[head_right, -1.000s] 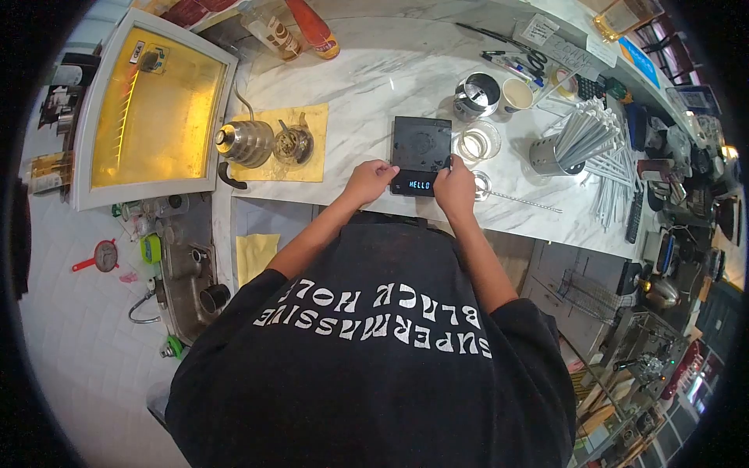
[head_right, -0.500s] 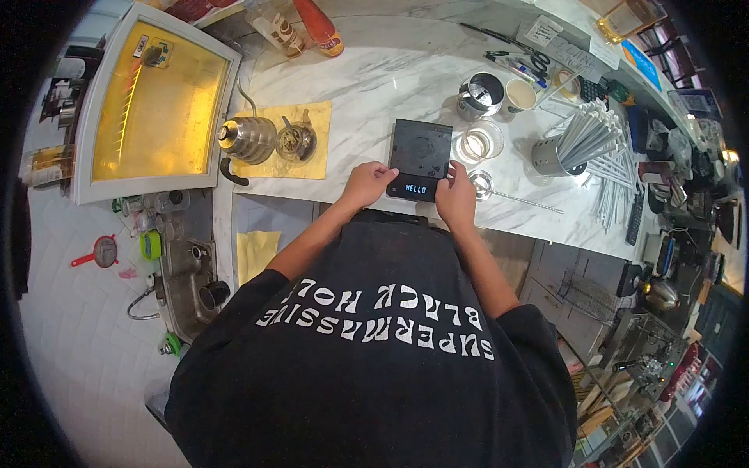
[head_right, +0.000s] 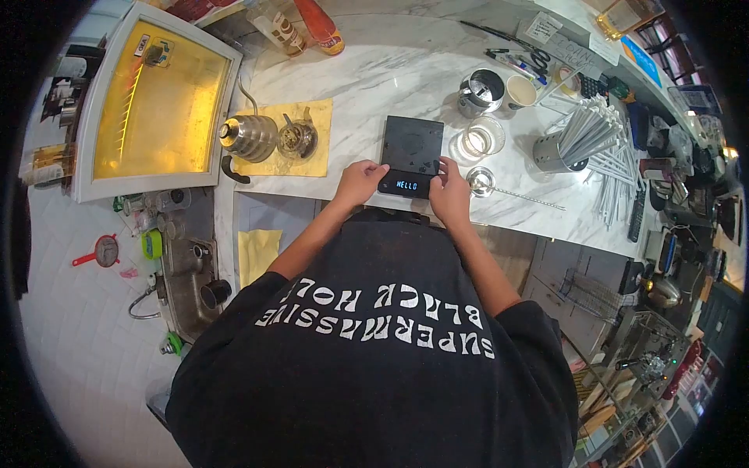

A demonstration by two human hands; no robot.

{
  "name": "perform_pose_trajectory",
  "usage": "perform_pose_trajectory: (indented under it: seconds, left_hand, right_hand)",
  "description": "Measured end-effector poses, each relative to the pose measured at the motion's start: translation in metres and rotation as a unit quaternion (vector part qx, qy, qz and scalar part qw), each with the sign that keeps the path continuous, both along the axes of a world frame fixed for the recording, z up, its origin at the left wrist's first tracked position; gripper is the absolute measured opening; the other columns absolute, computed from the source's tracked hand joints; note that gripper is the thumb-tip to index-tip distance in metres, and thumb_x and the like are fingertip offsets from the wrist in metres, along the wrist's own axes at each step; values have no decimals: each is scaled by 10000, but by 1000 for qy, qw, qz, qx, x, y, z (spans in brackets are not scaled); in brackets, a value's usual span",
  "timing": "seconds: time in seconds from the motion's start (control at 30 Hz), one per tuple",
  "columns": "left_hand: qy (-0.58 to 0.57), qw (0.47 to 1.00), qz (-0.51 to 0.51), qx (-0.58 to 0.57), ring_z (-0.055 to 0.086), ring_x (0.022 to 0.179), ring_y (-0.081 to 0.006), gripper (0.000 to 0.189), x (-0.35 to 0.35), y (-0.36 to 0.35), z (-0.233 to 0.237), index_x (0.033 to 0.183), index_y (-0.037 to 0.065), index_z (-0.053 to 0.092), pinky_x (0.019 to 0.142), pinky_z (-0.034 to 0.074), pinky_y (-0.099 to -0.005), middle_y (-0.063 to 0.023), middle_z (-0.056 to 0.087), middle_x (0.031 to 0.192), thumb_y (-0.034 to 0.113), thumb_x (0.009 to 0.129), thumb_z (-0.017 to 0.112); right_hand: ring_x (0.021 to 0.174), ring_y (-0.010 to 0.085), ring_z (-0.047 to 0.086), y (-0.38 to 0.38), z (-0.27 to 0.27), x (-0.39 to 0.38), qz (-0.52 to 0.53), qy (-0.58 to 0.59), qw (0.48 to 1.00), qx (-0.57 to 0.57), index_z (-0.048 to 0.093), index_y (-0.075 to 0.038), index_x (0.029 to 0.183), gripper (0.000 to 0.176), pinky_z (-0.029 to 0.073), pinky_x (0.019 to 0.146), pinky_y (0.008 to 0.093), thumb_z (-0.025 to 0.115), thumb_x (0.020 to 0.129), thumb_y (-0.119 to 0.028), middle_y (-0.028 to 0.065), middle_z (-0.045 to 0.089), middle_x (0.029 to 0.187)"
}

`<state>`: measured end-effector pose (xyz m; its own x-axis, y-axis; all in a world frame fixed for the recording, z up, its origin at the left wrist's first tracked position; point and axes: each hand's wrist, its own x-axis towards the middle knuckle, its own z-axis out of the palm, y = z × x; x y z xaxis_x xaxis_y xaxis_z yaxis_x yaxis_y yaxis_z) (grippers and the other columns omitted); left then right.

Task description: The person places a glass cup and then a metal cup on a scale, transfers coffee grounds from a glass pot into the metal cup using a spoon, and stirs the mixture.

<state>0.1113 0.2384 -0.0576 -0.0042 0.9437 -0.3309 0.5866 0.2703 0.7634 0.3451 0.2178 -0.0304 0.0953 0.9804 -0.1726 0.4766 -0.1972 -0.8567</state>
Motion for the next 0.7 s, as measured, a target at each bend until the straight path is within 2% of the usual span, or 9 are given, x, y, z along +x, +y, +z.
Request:
perform_pose_trajectory:
  seconds: [0.03,0.13,0.3,0.4,0.47,0.53,0.6,0.63,0.7]
  left_hand:
    - [-3,1000,3,-1,696,755,-231,468,-3,1,0,969,-32,750,711,531,-350,-146,734,820,433,937,706]
    - [-11,999,19,-39,730,835,-299,480,-8,1,3,973,-9,760,761,554,-389,-172,753,887,464,909,717]
    - [3,999,29,-33,729,821,-280,481,-11,-1,7,986,1,761,752,552,-382,-159,753,877,473,908,719]
    - [13,998,53,-14,727,818,-290,479,-17,-2,14,991,8,758,752,552,-386,-159,750,870,478,905,720]
    - [29,997,67,16,723,811,-302,472,-24,-3,14,1000,16,754,748,552,-394,-153,746,860,477,905,719]
    - [50,994,76,58,715,800,-314,460,-33,-6,11,1016,27,750,740,549,-407,-143,740,845,472,907,718]
    - [97,986,52,128,691,889,-304,420,-41,-11,4,1061,45,742,790,533,-398,-141,718,932,432,896,744]
    - [120,978,40,164,680,933,-300,406,-44,-12,0,1083,54,738,815,525,-393,-140,708,976,411,890,757]
    - [175,962,15,208,635,1043,-297,404,-45,-12,-2,1132,75,723,874,496,-401,-132,674,1074,383,876,775]
  right_hand:
    - [992,289,731,0,-2,-1,1,6,1000,6,542,22,1360,454,571,859,379,536,908,-20,255,699,1223]
    - [1010,293,727,-1,-7,-6,5,23,1000,15,542,13,1363,453,570,869,380,540,911,-18,254,697,1229]
    - [1016,285,721,-2,-3,-4,14,5,1000,22,549,-16,1369,437,562,876,391,589,937,-65,220,710,1213]
    - [1008,305,715,-4,34,3,20,-18,1000,13,555,-31,1363,435,542,888,417,629,946,-128,193,715,1179]
    - [918,271,704,-3,45,17,-8,-14,999,49,591,-46,1320,402,537,815,406,679,938,-138,156,727,1101]
    - [947,275,674,1,58,33,-52,-70,991,106,607,-44,1298,417,526,829,405,723,911,-149,140,713,1062]
    - [1053,307,623,9,63,45,-89,-162,965,184,608,-46,1305,462,500,897,414,760,884,-159,132,683,1089]
    - [1179,366,553,14,64,51,-88,-199,954,207,595,-53,1329,541,458,984,441,800,851,-204,159,625,1229]
    - [1214,390,523,26,61,54,-91,-255,937,222,581,-56,1348,611,439,1015,463,826,822,-248,185,581,1294]
